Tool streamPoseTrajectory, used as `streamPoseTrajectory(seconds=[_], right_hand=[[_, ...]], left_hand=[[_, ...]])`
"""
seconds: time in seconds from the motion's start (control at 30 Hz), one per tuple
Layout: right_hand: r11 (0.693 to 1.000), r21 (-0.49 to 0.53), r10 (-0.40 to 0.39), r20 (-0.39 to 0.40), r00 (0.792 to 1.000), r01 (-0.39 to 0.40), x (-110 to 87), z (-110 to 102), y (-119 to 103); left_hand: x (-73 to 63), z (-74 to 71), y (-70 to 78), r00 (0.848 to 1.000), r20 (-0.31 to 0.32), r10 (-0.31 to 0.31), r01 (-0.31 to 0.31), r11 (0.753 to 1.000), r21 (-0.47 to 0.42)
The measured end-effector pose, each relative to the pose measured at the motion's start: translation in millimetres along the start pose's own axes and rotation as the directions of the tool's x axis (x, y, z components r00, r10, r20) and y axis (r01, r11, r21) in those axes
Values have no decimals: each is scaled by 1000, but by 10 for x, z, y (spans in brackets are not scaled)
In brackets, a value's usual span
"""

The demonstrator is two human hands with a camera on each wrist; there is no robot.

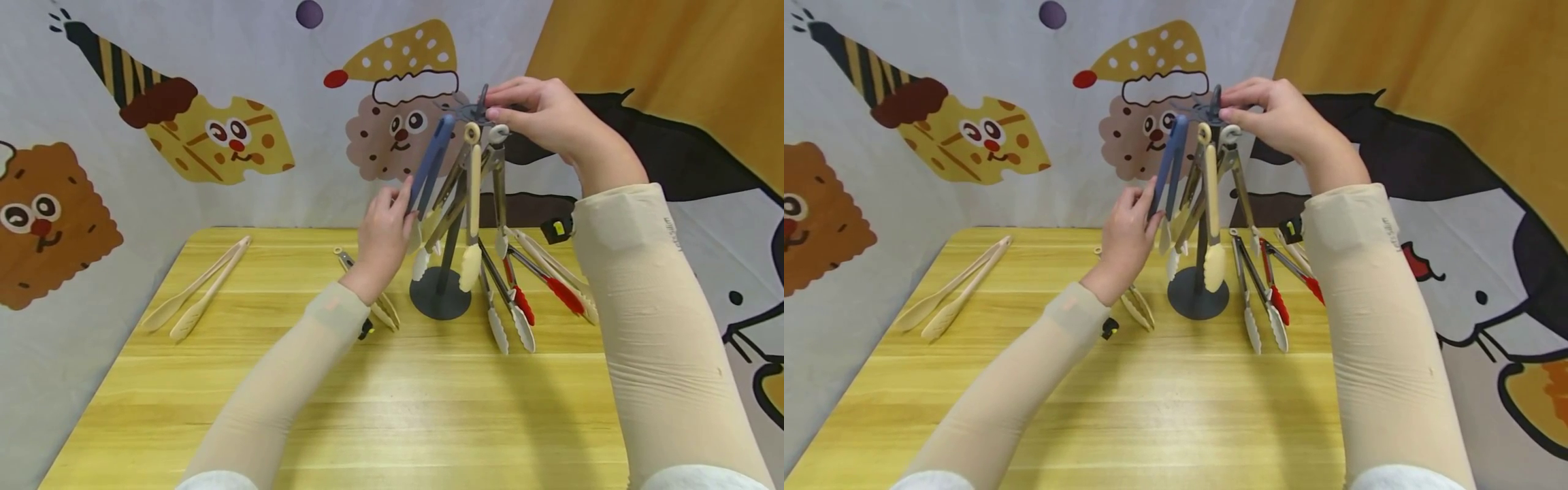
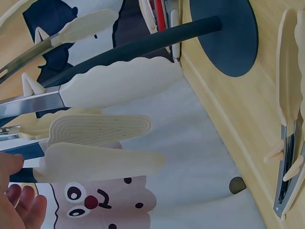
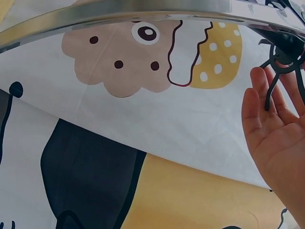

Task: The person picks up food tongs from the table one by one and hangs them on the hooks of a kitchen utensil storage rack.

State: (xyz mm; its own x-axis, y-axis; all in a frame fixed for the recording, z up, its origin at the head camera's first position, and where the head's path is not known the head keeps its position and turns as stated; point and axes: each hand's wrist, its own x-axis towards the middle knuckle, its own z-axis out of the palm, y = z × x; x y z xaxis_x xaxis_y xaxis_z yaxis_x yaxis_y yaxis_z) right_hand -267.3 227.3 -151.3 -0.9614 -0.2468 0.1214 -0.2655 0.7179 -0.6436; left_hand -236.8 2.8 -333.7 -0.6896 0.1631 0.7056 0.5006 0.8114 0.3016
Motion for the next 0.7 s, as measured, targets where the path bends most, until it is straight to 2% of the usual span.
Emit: streamPoseTrajectory(seconds=[0.27, 0.5, 0.7], right_hand=[[1000, 3, -4, 0, 1000, 4, 8, 2, 11], [1000, -1, -11, 6, 1000, 11, 10, 4, 15], [1000, -14, -5, 34, 999, 5, 5, -19, -2]], left_hand=[[-18, 6, -28, 1000, 12, 3, -3, 1000, -12], [-52, 6, -73, 999, -31, 44, -44, 999, -10], [-104, -51, -146, 1000, -14, 8, -8, 998, -61]])
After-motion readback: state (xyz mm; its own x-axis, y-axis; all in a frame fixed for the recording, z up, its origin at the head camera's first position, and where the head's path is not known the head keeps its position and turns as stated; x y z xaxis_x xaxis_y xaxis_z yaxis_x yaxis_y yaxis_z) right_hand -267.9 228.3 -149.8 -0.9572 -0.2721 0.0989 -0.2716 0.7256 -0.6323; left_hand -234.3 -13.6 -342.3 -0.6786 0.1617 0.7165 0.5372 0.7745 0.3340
